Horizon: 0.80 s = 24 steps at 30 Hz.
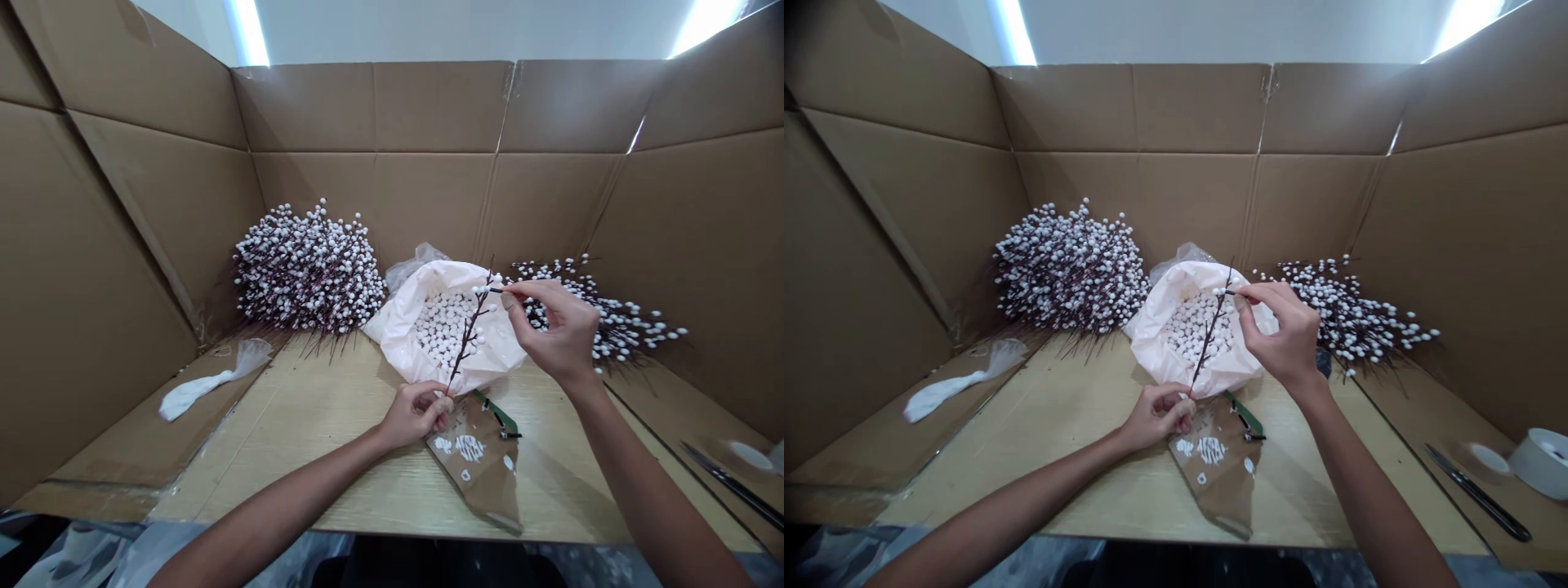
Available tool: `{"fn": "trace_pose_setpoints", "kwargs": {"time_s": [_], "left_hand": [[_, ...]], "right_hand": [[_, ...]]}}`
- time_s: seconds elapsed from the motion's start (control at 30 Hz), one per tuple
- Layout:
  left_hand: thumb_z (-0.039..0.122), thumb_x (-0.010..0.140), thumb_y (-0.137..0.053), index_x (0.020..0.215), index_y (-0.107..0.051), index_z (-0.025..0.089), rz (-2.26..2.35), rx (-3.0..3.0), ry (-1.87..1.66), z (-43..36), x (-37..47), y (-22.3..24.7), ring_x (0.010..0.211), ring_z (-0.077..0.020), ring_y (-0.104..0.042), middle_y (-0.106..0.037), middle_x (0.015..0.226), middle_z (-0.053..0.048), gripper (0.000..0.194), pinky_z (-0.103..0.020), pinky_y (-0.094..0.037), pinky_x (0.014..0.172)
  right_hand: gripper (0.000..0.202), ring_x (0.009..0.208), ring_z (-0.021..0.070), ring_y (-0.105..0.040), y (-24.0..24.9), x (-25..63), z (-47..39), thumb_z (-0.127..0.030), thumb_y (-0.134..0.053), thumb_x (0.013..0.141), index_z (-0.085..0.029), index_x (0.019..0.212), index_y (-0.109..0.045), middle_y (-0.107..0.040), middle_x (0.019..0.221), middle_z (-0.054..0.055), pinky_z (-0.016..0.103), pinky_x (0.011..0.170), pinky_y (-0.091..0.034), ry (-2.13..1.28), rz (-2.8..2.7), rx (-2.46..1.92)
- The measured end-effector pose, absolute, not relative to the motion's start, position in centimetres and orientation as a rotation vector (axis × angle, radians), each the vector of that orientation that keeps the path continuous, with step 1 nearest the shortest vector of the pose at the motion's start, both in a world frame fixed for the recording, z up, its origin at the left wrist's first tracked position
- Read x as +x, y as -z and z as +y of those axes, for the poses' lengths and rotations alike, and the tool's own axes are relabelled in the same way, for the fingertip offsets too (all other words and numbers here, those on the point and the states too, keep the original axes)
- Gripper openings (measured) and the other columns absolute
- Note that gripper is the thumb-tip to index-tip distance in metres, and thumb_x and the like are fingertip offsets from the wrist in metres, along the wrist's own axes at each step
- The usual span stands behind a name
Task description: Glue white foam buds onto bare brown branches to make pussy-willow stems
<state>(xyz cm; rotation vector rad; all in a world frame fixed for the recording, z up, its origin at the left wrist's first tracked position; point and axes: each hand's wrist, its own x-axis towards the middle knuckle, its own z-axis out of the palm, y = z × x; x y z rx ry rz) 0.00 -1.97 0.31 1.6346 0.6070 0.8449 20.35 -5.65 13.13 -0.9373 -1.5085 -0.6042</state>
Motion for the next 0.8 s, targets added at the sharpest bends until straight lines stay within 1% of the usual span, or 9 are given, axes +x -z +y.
{"fn": "trace_pose_setpoints", "kwargs": {"time_s": [0.17,0.37,0.5,0.8], "left_hand": [[0.055,0.072,-0.066,0.090,-0.065,0.009,0.602,1.628,-0.850,-2.1,0.0,-0.4,0.046,-0.0103,-0.056,-0.063,0.056,-0.003,0.049,-0.023,-0.051,0.049],[0.051,0.075,-0.065,0.090,-0.065,0.009,0.600,1.653,-0.847,-2.2,-0.2,-0.6,0.046,-0.0098,-0.055,-0.061,0.054,-0.002,0.045,-0.021,-0.049,0.048],[0.050,0.075,-0.065,0.090,-0.065,0.008,0.601,1.660,-0.836,-2.1,-0.3,-0.7,0.045,-0.0096,-0.055,-0.061,0.054,-0.002,0.044,-0.021,-0.048,0.048],[0.052,0.075,-0.065,0.089,-0.066,0.010,0.608,1.655,-0.842,-2.3,-0.2,-0.9,0.046,-0.0107,-0.056,-0.061,0.053,-0.002,0.044,-0.022,-0.048,0.049]], "right_hand": [[0.012,0.074,0.0189,-0.063,-14.0,20.7,-5.5,-0.017,-0.066,0.077,-0.022,0.087,-0.069,-0.069,0.082,0.004,0.034,0.069,-0.053,0.510,-1.364,-0.903],[0.008,0.073,0.0184,-0.065,-16.5,21.9,-4.0,-0.024,-0.068,0.078,-0.020,0.084,-0.070,-0.069,0.080,0.005,0.032,0.068,-0.055,0.319,-1.264,-0.848],[0.009,0.071,0.0173,-0.066,-17.0,22.6,-3.0,-0.024,-0.070,0.076,-0.018,0.082,-0.070,-0.070,0.079,0.005,0.031,0.067,-0.055,0.211,-1.252,-0.902],[0.007,0.068,0.0167,-0.065,-16.2,22.9,-2.3,-0.023,-0.070,0.074,-0.018,0.078,-0.069,-0.070,0.075,0.005,0.031,0.064,-0.055,0.154,-1.250,-0.943]]}}
